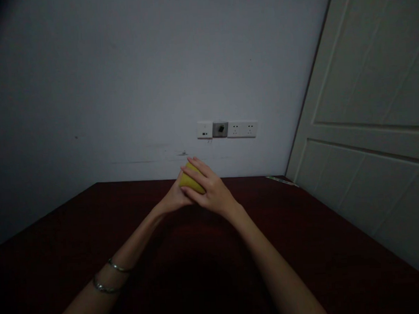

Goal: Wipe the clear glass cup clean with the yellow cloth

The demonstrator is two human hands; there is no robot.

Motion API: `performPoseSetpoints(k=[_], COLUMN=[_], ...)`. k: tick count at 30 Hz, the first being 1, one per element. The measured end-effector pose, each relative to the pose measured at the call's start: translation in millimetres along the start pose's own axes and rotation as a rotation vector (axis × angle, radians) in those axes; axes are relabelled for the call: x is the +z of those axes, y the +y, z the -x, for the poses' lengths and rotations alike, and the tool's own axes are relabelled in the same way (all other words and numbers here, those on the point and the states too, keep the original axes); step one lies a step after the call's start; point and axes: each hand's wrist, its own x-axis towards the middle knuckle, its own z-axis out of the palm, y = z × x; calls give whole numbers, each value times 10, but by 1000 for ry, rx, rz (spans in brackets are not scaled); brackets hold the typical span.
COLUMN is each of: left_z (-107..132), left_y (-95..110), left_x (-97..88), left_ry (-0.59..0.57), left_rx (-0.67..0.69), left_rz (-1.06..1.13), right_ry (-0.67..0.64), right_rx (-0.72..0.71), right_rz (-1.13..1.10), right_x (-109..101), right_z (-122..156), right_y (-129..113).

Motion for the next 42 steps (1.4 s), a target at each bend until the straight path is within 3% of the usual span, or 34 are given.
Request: performPoseSetpoints(k=[2,4,8,12,19,24,28,34,36,42], left_z=[-3,-6,0,6,-4,-1,8,31,29,13], left_y=[-1,23,103,132,90,107,103,12,11,98], left_x=[-9,-11,3,24,5,4,45,51,42,41], left_ry=[5,11,-11,-37,-24,-50,-75,-20,-12,-70], left_rx=[46,44,-36,-30,22,64,37,-66,-73,1], left_rz=[-24,-37,-87,-148,-210,-244,-177,-20,6,41], right_ry=[-46,15,210,207,76,167,122,36,49,181], right_rx=[-47,-12,222,413,171,344,477,256,244,532], right_rz=[34,22,-84,-166,12,-79,-255,-256,-271,-536], right_x=[10,31,63,33,-21,-30,-78,-113,-92,9], right_z=[13,11,-29,-63,-60,-73,-71,-36,-32,-34], right_y=[-27,-25,31,67,-17,82,197,136,119,292])
